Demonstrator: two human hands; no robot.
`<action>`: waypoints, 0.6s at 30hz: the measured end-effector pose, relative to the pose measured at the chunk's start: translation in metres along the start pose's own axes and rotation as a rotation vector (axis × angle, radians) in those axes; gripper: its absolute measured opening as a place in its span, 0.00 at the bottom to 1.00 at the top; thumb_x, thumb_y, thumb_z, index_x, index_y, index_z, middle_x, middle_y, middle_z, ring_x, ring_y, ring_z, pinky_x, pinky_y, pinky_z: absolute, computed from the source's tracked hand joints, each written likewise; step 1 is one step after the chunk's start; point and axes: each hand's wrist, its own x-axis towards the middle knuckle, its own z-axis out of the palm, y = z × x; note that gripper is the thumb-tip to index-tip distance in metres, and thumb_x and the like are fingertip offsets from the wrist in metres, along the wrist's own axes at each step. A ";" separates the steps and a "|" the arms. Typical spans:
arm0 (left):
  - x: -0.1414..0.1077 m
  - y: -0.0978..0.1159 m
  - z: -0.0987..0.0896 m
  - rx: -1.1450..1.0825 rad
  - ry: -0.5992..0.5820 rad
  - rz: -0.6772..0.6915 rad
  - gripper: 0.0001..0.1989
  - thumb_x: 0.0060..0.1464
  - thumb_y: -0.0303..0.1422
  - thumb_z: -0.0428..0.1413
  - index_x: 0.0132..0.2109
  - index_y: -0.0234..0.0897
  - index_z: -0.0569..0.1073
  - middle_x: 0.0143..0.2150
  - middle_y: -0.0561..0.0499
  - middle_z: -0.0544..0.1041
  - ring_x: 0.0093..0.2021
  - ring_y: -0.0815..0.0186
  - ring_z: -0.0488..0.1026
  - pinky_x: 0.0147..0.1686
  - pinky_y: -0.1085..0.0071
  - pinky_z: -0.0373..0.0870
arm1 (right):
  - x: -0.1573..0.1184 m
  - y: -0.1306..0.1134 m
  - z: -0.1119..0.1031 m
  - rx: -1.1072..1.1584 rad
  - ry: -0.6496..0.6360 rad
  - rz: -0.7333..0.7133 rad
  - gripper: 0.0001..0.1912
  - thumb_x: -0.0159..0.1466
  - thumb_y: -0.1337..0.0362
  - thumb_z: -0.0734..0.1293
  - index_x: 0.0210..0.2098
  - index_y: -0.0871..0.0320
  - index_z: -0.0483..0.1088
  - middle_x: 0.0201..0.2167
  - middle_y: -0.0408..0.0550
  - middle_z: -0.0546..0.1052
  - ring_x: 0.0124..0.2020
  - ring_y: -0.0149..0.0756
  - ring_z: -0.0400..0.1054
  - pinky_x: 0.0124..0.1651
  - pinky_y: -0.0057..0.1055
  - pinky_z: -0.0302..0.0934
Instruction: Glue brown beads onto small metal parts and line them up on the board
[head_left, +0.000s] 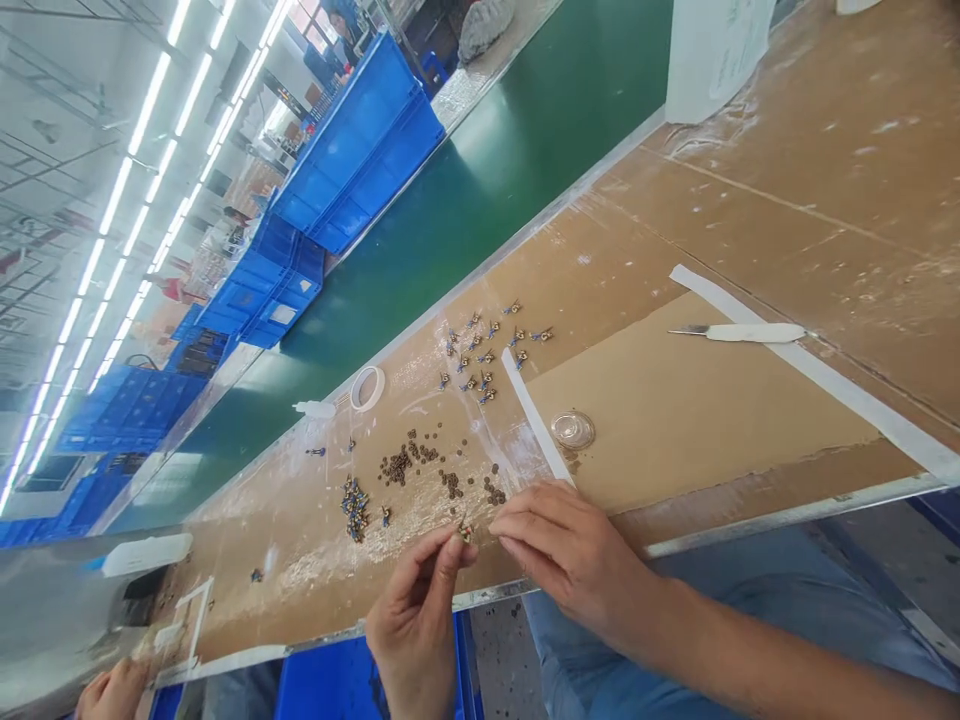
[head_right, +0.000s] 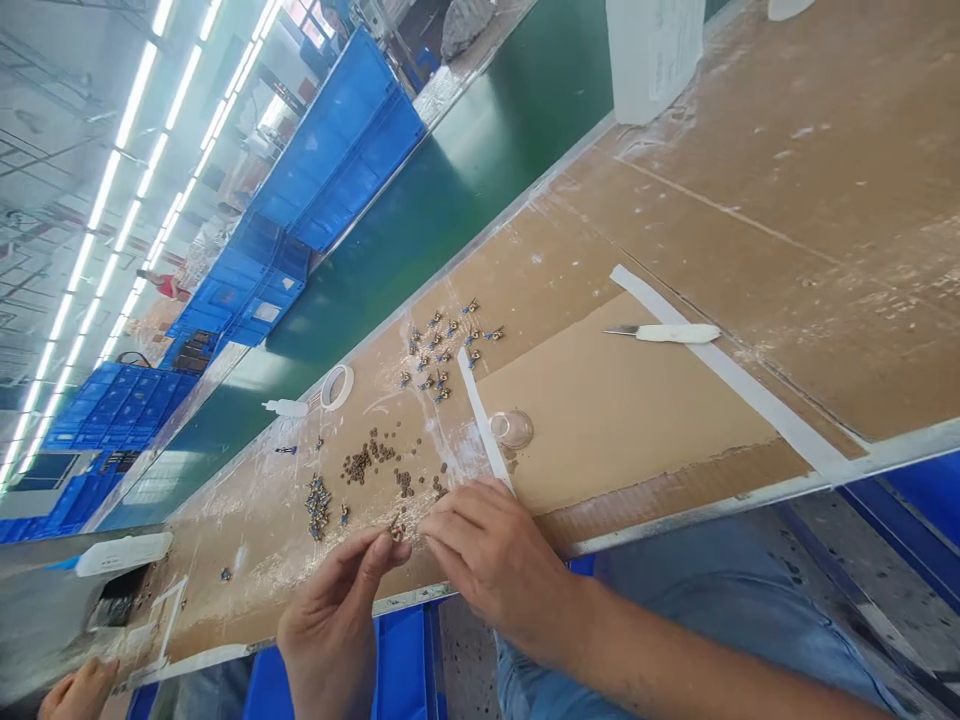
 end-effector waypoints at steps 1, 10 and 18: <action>-0.005 0.004 0.001 -0.039 0.013 -0.011 0.12 0.45 0.39 0.68 0.37 0.39 0.81 0.27 0.52 0.82 0.29 0.65 0.80 0.33 0.74 0.79 | 0.001 -0.001 0.000 0.047 0.012 0.009 0.08 0.72 0.69 0.59 0.42 0.58 0.70 0.36 0.45 0.75 0.38 0.32 0.67 0.44 0.32 0.61; -0.015 0.016 -0.009 -0.029 -0.091 0.160 0.06 0.48 0.35 0.67 0.35 0.40 0.83 0.31 0.52 0.83 0.30 0.66 0.80 0.33 0.76 0.80 | 0.009 -0.011 -0.007 0.074 -0.007 -0.077 0.06 0.72 0.68 0.61 0.41 0.59 0.70 0.35 0.45 0.76 0.37 0.31 0.68 0.42 0.30 0.63; -0.014 0.020 -0.009 0.003 -0.147 0.175 0.04 0.50 0.35 0.65 0.33 0.41 0.83 0.31 0.51 0.83 0.31 0.63 0.79 0.33 0.72 0.79 | 0.010 -0.014 -0.007 0.002 -0.011 -0.136 0.11 0.73 0.68 0.57 0.39 0.60 0.71 0.32 0.45 0.75 0.34 0.32 0.67 0.39 0.31 0.61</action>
